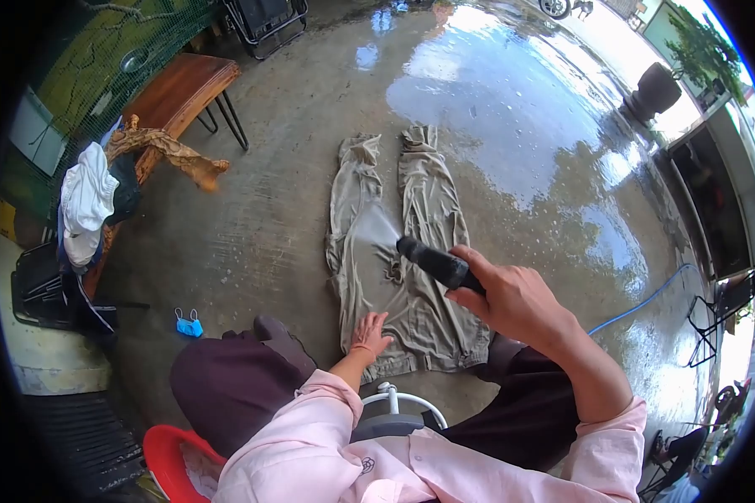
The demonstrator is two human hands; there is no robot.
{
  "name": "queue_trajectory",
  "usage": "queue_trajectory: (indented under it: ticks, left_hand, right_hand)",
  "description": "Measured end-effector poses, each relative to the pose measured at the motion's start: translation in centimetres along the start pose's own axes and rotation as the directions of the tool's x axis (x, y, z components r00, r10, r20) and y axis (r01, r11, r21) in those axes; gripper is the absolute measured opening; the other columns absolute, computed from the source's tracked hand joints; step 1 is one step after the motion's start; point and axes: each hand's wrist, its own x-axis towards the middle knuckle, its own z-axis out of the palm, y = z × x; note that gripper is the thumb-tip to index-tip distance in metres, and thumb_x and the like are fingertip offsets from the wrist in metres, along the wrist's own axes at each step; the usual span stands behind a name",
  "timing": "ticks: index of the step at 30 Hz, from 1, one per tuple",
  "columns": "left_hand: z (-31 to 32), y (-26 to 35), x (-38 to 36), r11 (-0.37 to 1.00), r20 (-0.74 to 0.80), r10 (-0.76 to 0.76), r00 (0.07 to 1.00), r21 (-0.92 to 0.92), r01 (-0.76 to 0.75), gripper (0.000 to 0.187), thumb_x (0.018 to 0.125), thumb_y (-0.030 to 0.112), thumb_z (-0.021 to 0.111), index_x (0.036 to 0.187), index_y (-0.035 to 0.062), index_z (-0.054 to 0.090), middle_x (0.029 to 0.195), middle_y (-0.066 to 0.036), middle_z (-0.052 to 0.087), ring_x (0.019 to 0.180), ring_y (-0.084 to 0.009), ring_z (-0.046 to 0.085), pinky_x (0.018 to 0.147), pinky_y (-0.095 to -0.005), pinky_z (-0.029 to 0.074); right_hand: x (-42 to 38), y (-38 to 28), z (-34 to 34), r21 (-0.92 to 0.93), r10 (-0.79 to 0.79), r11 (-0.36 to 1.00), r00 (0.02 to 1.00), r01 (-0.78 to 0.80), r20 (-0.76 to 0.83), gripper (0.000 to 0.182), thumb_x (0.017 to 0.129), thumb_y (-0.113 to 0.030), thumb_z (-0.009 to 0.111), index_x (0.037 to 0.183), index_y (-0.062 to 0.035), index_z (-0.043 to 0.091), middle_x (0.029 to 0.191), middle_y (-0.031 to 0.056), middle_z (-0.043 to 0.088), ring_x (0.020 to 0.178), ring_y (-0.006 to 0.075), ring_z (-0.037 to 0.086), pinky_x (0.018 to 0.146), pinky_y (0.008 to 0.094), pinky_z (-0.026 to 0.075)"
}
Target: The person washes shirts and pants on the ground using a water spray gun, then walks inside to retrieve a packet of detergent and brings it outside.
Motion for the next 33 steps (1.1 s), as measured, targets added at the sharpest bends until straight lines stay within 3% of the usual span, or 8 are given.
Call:
queue_trajectory:
  ticks: [5, 7, 18, 22, 24, 26, 29, 33]
  left_hand:
    - [2.9, -0.7, 1.1, 0.972, 0.068, 0.028, 0.997, 0.23, -0.042, 0.046, 0.07, 0.015, 0.071, 0.111, 0.0137, 0.05, 0.112, -0.011, 0.049, 0.109, -0.0309, 0.046, 0.09, -0.0404, 0.043]
    - [4.9, -1.9, 2.3, 0.984, -0.02, 0.047, 0.999, 0.176, -0.043, 0.019, 0.079, 0.01, 0.056, 0.098, 0.0111, 0.056, 0.103, -0.012, 0.054, 0.101, -0.0321, 0.051, 0.086, -0.0409, 0.045]
    - [5.0, 10.4, 3.6, 0.993, 0.341, 0.109, 0.934, -0.072, -0.09, 0.024, 0.073, 0.003, 0.052, 0.094, 0.0079, 0.063, 0.1, -0.015, 0.061, 0.098, -0.0327, 0.057, 0.085, -0.0415, 0.046]
    - [5.7, 10.8, 3.1, 0.928, 0.147, 0.067, 0.987, -0.374, -0.007, 0.022, 0.082, 0.024, 0.057, 0.1, 0.0153, 0.066, 0.094, -0.008, 0.063, 0.096, -0.0282, 0.058, 0.082, -0.0413, 0.046]
    - [5.6, 7.8, 3.3, 0.982, -0.249, -0.009, 0.969, -0.183, -0.038, 0.017, 0.084, 0.023, 0.055, 0.097, 0.0185, 0.065, 0.099, -0.004, 0.061, 0.091, -0.0268, 0.057, 0.08, -0.0435, 0.045]
    - [3.3, 4.7, 3.1, 0.993, -0.449, -0.107, 0.887, 0.002, 0.121, 0.025, 0.081, 0.015, 0.055, 0.104, 0.0178, 0.06, 0.112, -0.003, 0.053, 0.104, -0.0255, 0.049, 0.088, -0.04, 0.041]
    - [3.4, -0.7, 3.3, 0.99, -0.359, -0.079, 0.93, 0.083, 0.117, 0.034, 0.08, 0.01, 0.052, 0.113, 0.0179, 0.055, 0.112, -0.003, 0.05, 0.11, -0.0268, 0.044, 0.091, -0.0391, 0.04]
    - [4.2, -2.5, 5.5, 0.991, -0.154, -0.123, 0.981, 0.038, 0.13, 0.018, 0.077, 0.009, 0.056, 0.094, 0.0148, 0.059, 0.104, -0.006, 0.051, 0.1, -0.0291, 0.047, 0.085, -0.037, 0.044]
  right_hand:
    - [0.9, 0.2, -0.5, -0.086, 0.057, 0.996, 0.971, -0.037, 0.234, 0.047, 0.088, -0.04, 0.056, 0.122, -0.0083, 0.046, 0.066, 0.0194, 0.06, 0.065, 0.04, 0.06, 0.057, 0.0468, 0.046]
    - [1.2, 0.5, 0.0, 0.063, 0.038, 0.997, 0.999, -0.038, 0.002, 0.046, 0.088, -0.039, 0.056, 0.122, -0.0083, 0.046, 0.064, 0.0189, 0.06, 0.065, 0.0398, 0.06, 0.057, 0.0466, 0.045]
    - [2.3, 0.3, 1.1, -0.046, 0.017, 0.999, 0.965, -0.006, 0.263, 0.05, 0.087, -0.039, 0.056, 0.124, -0.0081, 0.044, 0.067, 0.0193, 0.061, 0.065, 0.0389, 0.061, 0.057, 0.0463, 0.046]
    - [2.8, -0.2, 2.3, 0.061, -0.054, 0.997, 0.998, 0.053, 0.011, 0.049, 0.087, -0.04, 0.055, 0.123, -0.0083, 0.045, 0.065, 0.0195, 0.061, 0.064, 0.0383, 0.061, 0.055, 0.0452, 0.046]
    - [2.8, -0.4, 2.1, 0.061, -0.084, 0.994, 0.996, 0.087, -0.039, 0.048, 0.087, -0.039, 0.056, 0.122, -0.0085, 0.045, 0.065, 0.0193, 0.061, 0.064, 0.038, 0.061, 0.054, 0.0449, 0.046]
    - [2.8, -0.8, 1.1, -0.093, -0.058, 0.993, 0.982, 0.076, 0.179, 0.047, 0.087, -0.038, 0.056, 0.122, -0.0096, 0.043, 0.065, 0.0181, 0.061, 0.063, 0.0377, 0.061, 0.053, 0.0452, 0.045]
    - [2.8, -1.4, 1.0, -0.042, -0.037, 0.998, 0.986, 0.044, 0.161, 0.044, 0.088, -0.039, 0.056, 0.119, -0.0092, 0.044, 0.065, 0.0175, 0.061, 0.062, 0.038, 0.061, 0.053, 0.0458, 0.045]
    - [3.1, -1.1, 1.9, 0.051, -0.079, 0.995, 0.996, 0.081, -0.039, 0.043, 0.089, -0.04, 0.054, 0.117, -0.0091, 0.045, 0.063, 0.0179, 0.06, 0.062, 0.0386, 0.06, 0.053, 0.0465, 0.045]
